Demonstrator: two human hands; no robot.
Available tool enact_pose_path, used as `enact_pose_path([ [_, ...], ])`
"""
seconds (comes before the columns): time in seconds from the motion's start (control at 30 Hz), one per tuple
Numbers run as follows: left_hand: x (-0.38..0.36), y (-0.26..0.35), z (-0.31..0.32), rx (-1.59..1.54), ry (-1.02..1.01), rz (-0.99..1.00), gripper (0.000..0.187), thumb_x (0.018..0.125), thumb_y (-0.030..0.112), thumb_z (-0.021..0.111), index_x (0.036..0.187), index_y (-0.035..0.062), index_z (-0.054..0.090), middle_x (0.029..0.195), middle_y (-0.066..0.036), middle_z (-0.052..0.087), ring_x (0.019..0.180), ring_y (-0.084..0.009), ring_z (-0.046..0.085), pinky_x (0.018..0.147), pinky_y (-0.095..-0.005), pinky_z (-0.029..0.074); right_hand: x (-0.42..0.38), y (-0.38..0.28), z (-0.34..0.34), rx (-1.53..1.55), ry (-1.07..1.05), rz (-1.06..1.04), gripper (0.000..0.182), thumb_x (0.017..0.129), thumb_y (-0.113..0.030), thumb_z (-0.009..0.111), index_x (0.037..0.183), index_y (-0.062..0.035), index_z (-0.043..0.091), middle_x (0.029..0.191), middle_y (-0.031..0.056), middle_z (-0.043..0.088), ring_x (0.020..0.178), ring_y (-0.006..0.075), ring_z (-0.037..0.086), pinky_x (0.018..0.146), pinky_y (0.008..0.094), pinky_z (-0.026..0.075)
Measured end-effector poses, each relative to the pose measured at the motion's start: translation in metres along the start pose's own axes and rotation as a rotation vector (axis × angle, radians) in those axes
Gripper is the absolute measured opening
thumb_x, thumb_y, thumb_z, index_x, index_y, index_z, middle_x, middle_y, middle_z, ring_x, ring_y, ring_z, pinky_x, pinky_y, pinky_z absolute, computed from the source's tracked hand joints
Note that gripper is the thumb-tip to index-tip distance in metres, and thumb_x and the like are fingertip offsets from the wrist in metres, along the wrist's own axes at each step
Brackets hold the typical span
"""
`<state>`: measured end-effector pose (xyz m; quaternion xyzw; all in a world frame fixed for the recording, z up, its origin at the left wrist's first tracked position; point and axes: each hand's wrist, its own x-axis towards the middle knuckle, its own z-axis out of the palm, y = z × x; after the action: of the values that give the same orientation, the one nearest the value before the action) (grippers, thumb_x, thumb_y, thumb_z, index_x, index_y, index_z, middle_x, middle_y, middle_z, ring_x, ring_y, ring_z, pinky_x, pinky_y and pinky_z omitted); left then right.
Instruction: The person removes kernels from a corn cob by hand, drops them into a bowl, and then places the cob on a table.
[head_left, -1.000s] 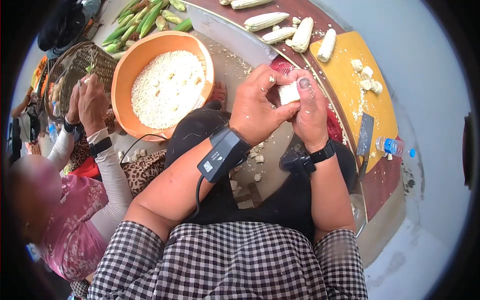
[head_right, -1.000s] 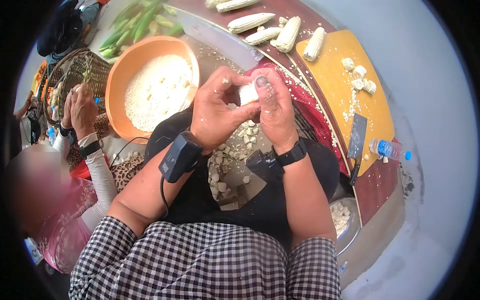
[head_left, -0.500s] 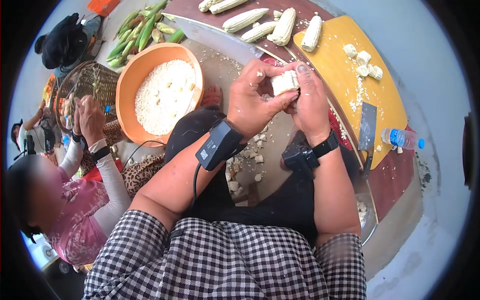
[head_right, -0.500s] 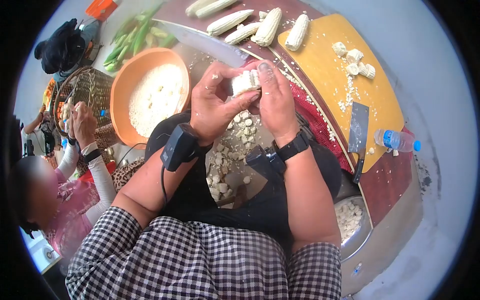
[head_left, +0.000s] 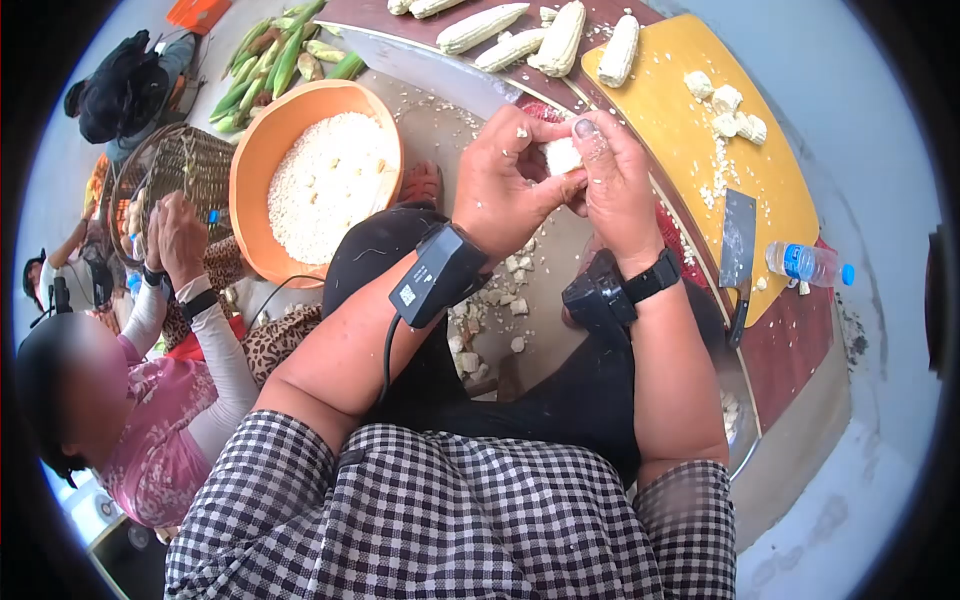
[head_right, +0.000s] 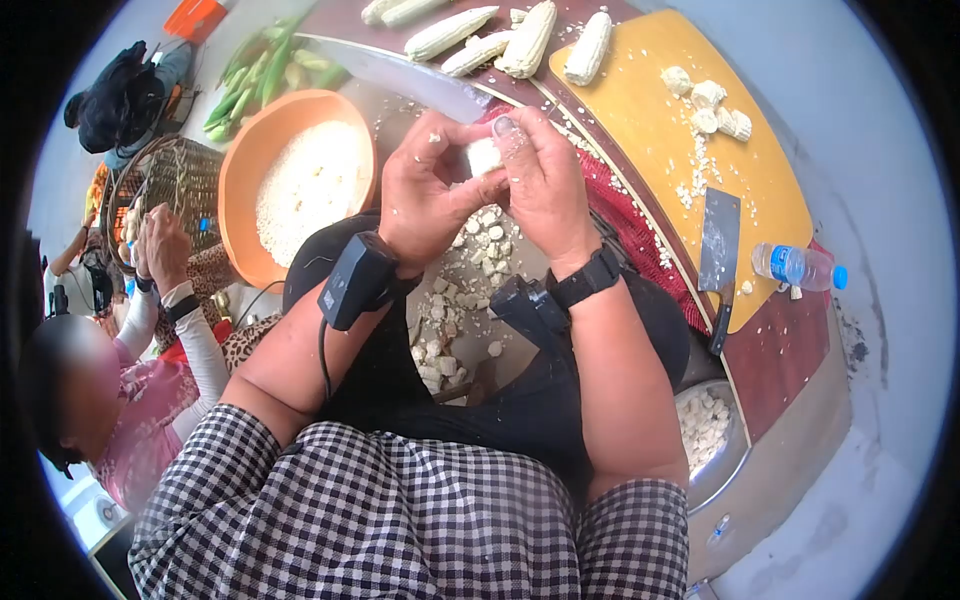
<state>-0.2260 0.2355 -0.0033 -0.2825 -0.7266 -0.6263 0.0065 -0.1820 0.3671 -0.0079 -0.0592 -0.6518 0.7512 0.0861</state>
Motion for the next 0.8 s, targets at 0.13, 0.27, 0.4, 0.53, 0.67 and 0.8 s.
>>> enact_pose_path([
  [0.13,-0.002,-0.008,-0.003,-0.013,0.011,0.004,0.036,0.068,0.006,0.08,0.1,0.0057,0.066,0.081,-0.003,0.052,0.063,-0.0086,0.053,0.057,-0.0234,0.046,0.001,0.002,0.006,0.17,-0.017,0.066,0.027,0.099,-0.026,0.048,0.1,-0.0014,0.057,0.075,-0.0008,0.055,0.064,0.0032,0.05,0.052,0.0194,0.042],
  [0.27,-0.001,0.01,-0.016,0.127,-0.074,-0.103,0.038,0.076,0.004,0.077,0.111,0.002,0.063,0.096,-0.004,0.054,0.085,-0.0112,0.055,0.072,-0.025,0.047,0.006,0.009,0.006,0.194,-0.064,0.14,0.026,0.099,-0.026,0.046,0.099,-0.002,0.056,0.078,0.0002,0.056,0.065,0.0041,0.052,0.052,0.0196,0.043],
  [0.4,-0.007,-0.008,-0.019,-0.211,-0.052,-0.178,0.035,0.079,-0.003,0.071,0.113,-0.0009,0.06,0.101,-0.006,0.053,0.088,-0.0129,0.057,0.076,-0.026,0.049,0.011,0.018,0.025,0.431,0.054,0.154,0.025,0.1,-0.025,0.045,0.097,-0.0026,0.056,0.078,0.0019,0.058,0.065,0.007,0.055,0.053,0.0204,0.046],
  [0.53,-0.004,-0.006,-0.022,-0.327,0.0,-0.12,0.035,0.08,-0.005,0.068,0.113,-0.0023,0.058,0.103,-0.007,0.053,0.088,-0.0122,0.058,0.075,-0.0241,0.05,0.016,0.017,0.04,0.521,0.137,0.163,0.025,0.099,-0.026,0.046,0.097,-0.0029,0.056,0.077,0.0028,0.058,0.064,0.0086,0.057,0.053,0.0202,0.047],
  [0.67,-0.003,-0.011,-0.025,-0.359,0.051,-0.247,0.037,0.08,-0.005,0.068,0.115,-0.0015,0.055,0.1,-0.005,0.054,0.09,-0.0105,0.058,0.073,-0.023,0.051,0.023,0.004,0.041,0.493,0.069,0.236,0.025,0.097,-0.029,0.051,0.097,-0.0042,0.056,0.075,0.001,0.057,0.058,0.0052,0.052,0.047,0.0183,0.043],
  [0.8,-0.001,-0.01,-0.037,-0.259,0.06,-0.221,0.039,0.081,-0.006,0.067,0.117,-0.0013,0.051,0.099,-0.007,0.058,0.092,-0.0127,0.059,0.077,-0.0266,0.054,0.026,0.009,0.046,0.391,-0.048,0.187,0.019,0.095,-0.025,0.055,0.098,-0.0066,0.057,0.075,-0.0031,0.055,0.052,-0.0017,0.039,0.042,0.0141,0.032],
])
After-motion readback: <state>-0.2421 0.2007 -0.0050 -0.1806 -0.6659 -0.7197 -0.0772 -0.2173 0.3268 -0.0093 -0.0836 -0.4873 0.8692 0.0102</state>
